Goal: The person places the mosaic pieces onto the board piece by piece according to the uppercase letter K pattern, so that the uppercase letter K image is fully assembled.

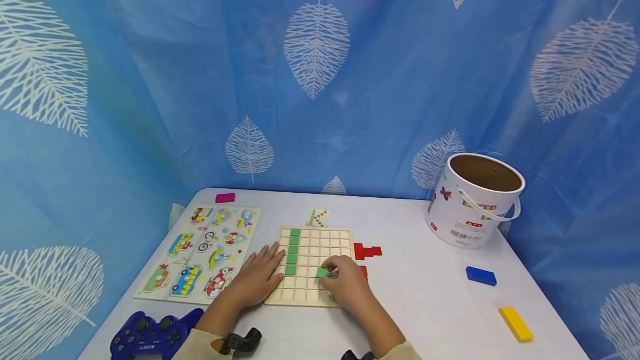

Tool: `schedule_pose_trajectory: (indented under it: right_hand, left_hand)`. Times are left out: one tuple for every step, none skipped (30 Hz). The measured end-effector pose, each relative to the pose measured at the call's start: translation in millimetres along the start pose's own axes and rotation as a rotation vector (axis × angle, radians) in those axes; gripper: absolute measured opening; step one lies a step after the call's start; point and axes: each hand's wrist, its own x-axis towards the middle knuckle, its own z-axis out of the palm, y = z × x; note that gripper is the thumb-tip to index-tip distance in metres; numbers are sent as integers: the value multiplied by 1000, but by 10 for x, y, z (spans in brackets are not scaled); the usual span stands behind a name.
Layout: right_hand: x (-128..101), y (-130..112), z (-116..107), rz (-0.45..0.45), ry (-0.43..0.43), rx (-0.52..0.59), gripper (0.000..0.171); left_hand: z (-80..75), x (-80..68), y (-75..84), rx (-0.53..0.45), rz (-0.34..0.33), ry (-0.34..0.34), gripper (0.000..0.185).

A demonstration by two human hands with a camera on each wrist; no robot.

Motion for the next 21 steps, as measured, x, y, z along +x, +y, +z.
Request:
schedule_pose_trajectory:
  right_hand:
    - [19,-71,87,-31,-20,4,22]
    - [36,-134,165,-60,-41,9,23]
    - [49,-187,234,-90,-58,4,23]
    - [59,-231,296,-116,-71,-4,23]
    - [66,-266,350,-139,-85,-13,23]
    - [71,-294,395,-156,-97,-23,22]
    - [75,-315,433,-171,-105,-34,22]
    - [79,-331,464,-181,-113,-45,21]
    - [82,-340,490,-189,-118,-57,19]
    - [85,-346,511,-196,-122,-63,18]
    - [88,-348,527,-200,-122,-75,17]
    - [90,-351,537,-203,-118,-84,16]
    - [94,-351,547,-206,-114,-93,15]
    - [97,-351,554,-209,-111,-102,14]
    - [100,-351,560,-213,-109,-107,14]
    - [104,-353,565,-218,-105,-109,13]
    - [106,-355,570,-218,-102,-112,12]
    - [108,-359,575,-216,-100,-112,11]
    - [111,-362,582,-215,-96,-111,10]
    - [114,-366,588,-212,-92,-112,10]
    - [118,-371,594,-208,-89,-111,9]
  left_hand:
    - [3,-1,-1,-3,2,-1,65]
    - [4,-1,0,-7,5,-3,65]
    - [8,0,0,-11,9,-1,65]
    - [13,1,1,-16,13,0,64]
    - [17,2,2,-20,15,2,64]
    - [22,3,2,-17,14,1,64]
    - [26,4,1,-11,13,1,64]
    - [26,4,1,-9,13,4,64]
    - [28,4,-2,-7,13,6,64]
    - [29,5,-5,-6,12,7,64]
    - [29,5,-7,-4,12,9,64]
    - [28,5,-9,-4,12,10,64]
    - [29,7,-12,-4,12,11,64]
    - [28,8,-14,-4,11,11,64]
    - [29,9,-16,-4,9,9,64]
    - [28,10,-18,-4,7,9,65]
    - [28,12,-20,-4,5,7,65]
    - [29,14,-21,-3,4,6,65]
    - [28,16,-23,-2,3,7,65]
    - [26,17,-25,2,0,5,65]
    - [24,19,-27,5,-3,5,65]
